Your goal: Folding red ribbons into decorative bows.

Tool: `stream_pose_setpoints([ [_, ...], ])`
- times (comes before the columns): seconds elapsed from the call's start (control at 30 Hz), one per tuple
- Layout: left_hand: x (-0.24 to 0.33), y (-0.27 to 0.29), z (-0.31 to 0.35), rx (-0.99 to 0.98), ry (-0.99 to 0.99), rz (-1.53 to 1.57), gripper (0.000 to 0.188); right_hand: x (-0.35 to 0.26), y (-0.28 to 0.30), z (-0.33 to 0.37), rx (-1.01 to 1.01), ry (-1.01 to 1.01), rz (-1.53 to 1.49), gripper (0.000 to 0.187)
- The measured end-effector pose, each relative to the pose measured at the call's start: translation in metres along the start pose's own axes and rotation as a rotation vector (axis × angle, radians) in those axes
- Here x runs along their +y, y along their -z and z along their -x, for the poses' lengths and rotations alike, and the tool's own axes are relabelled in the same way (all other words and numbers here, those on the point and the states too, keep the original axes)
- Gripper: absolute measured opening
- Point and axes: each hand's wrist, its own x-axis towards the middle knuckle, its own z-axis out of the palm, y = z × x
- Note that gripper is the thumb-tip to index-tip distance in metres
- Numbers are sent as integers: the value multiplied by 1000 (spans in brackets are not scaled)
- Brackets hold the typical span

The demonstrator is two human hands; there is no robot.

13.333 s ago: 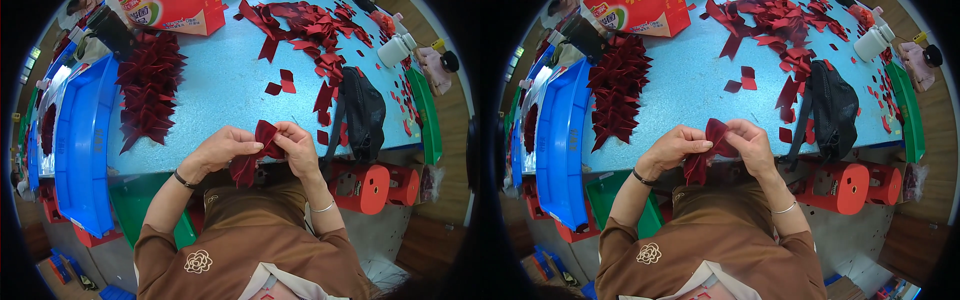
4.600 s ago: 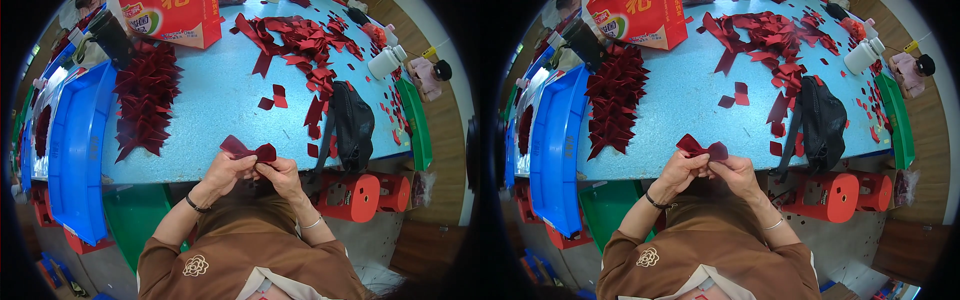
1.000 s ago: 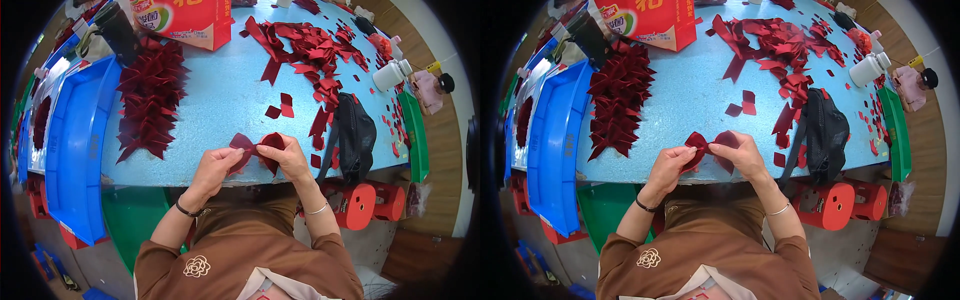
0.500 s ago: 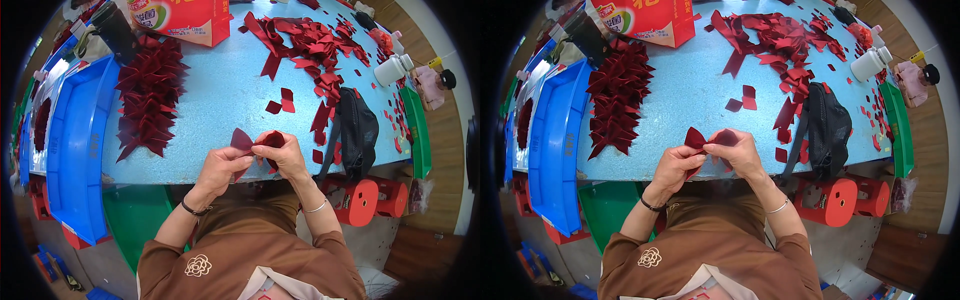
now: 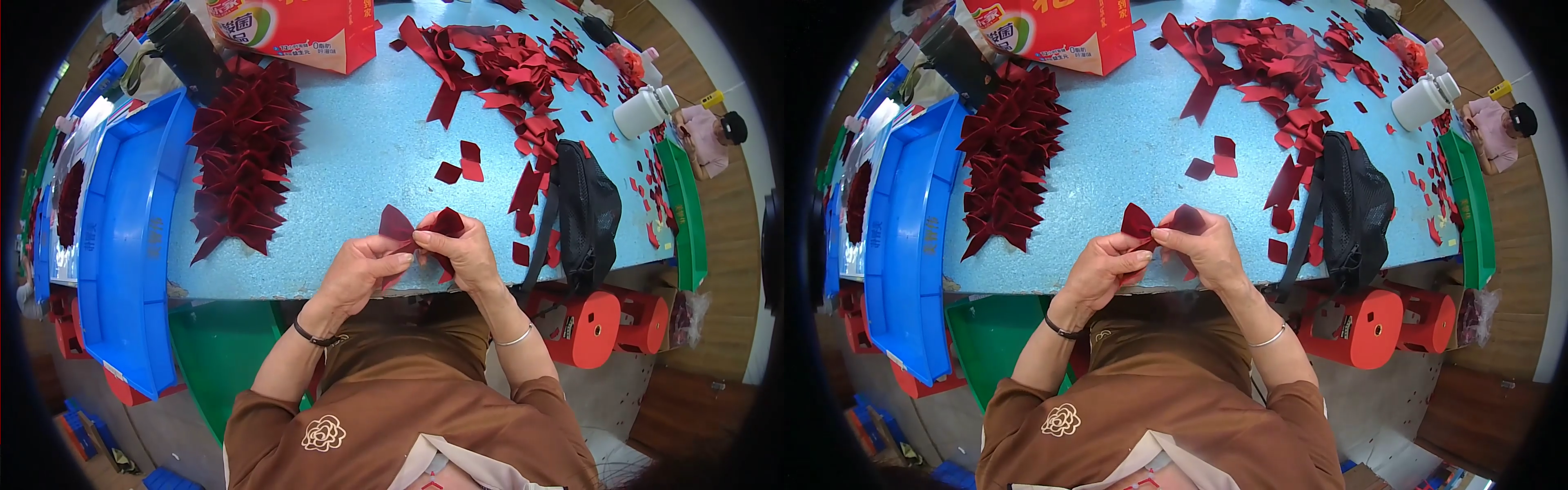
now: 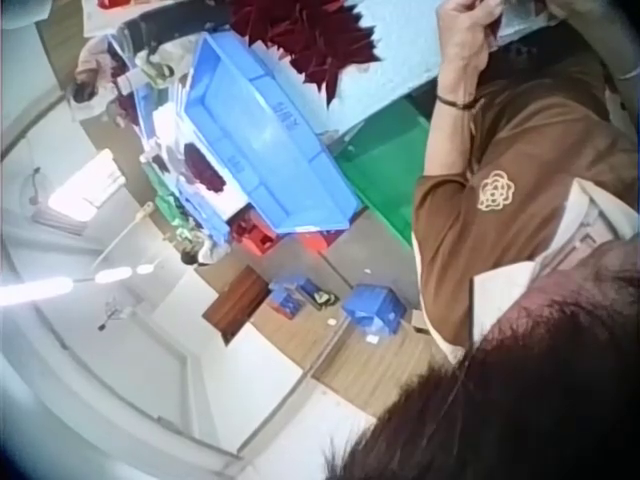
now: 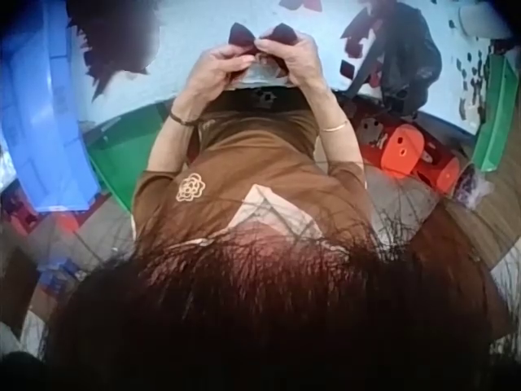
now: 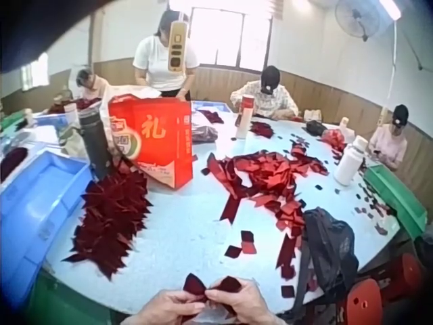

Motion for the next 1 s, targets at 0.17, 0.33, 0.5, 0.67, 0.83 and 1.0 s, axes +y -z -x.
stream_pose_setpoints([
  [0.17,-16,7,9,47,-36,-266,21,-3,7,4,3,40,155,14],
  [0.33,-12,5,27,93,-25,-409,21,-1,2,6,-26,72,277,16],
  [0.5,-11,4,40,65,19,-329,20,6,-3,6,-17,73,248,16],
  [0.67,-8,21,60,87,121,-467,17,9,-9,6,-5,90,244,17],
  [0.83,11,42,81,284,-67,-624,13,9,-9,7,-7,78,285,17],
  [1.0,20,40,73,402,-647,-881,9,10,-17,3,6,52,364,17],
])
